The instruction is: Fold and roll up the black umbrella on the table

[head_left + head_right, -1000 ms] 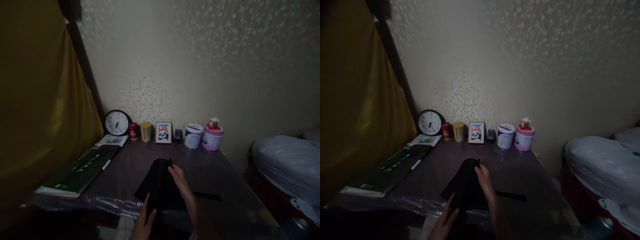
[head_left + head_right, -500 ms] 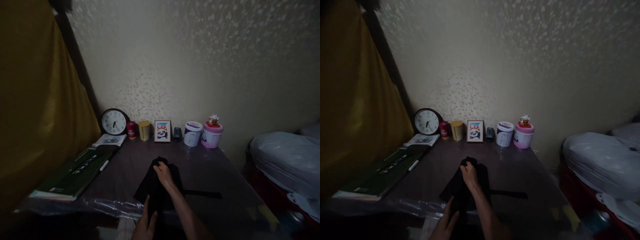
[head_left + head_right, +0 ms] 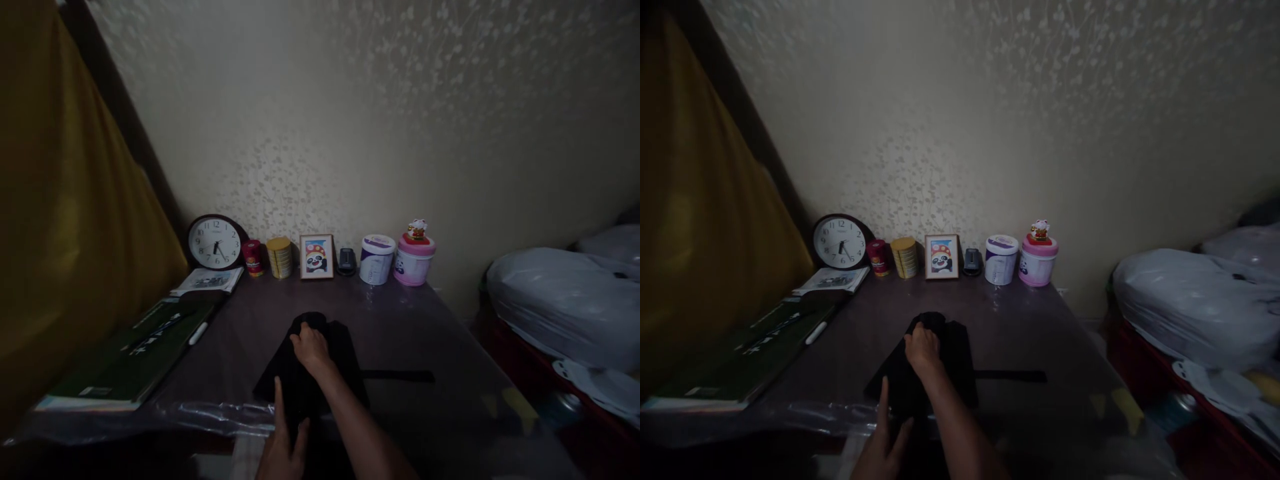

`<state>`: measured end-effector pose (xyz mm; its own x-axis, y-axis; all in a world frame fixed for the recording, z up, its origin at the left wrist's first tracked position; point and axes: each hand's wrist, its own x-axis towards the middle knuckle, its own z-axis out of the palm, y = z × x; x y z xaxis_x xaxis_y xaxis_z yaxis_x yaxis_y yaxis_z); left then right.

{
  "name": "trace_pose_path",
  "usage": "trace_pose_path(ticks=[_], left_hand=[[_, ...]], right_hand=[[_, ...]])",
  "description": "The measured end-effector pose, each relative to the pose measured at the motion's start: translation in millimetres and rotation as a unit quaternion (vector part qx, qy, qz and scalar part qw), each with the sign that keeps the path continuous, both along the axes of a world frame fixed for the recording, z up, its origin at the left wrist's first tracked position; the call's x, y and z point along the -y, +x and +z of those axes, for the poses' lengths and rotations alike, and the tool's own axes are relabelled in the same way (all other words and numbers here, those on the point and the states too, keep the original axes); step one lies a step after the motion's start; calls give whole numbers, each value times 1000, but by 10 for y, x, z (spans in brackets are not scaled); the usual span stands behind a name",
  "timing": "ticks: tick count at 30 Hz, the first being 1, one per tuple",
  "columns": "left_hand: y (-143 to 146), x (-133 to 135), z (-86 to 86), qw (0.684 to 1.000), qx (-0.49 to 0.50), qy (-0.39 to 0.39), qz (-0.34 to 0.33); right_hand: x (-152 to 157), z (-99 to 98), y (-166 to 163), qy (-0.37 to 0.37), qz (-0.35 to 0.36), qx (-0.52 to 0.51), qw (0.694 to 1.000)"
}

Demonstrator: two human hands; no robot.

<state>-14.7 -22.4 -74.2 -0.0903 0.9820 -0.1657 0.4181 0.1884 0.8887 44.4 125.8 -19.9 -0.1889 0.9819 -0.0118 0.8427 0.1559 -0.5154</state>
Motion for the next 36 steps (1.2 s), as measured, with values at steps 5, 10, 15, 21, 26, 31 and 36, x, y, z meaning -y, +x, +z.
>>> trace_pose_path(ticks=[5,10,15,21,26,31,36], left_hand=[[30,11,104,998,-24,20,-54],[1,-1,61,995,-39,26,-86],[-48,-38,-15,997,-28,21,-67],[-33,-26,44,999,-24,0,-36],[-23,-17,87,999,-18,5,-31],[-29,-45,4,999,-14,-7,-39],[22,-69,-90,999,13,18,33]], right_hand=[[17,11,-27,4,13,18,1000],[50,-5,-67,14,32,20,999],[97,-31,-93,24,60,3,998],[313,-15,201,94,180,-124,971],[508,-175,548,202,169,-201,944],[380,-308,594,189,232,-160,941],[55,-282,506,165,257,-124,944]])
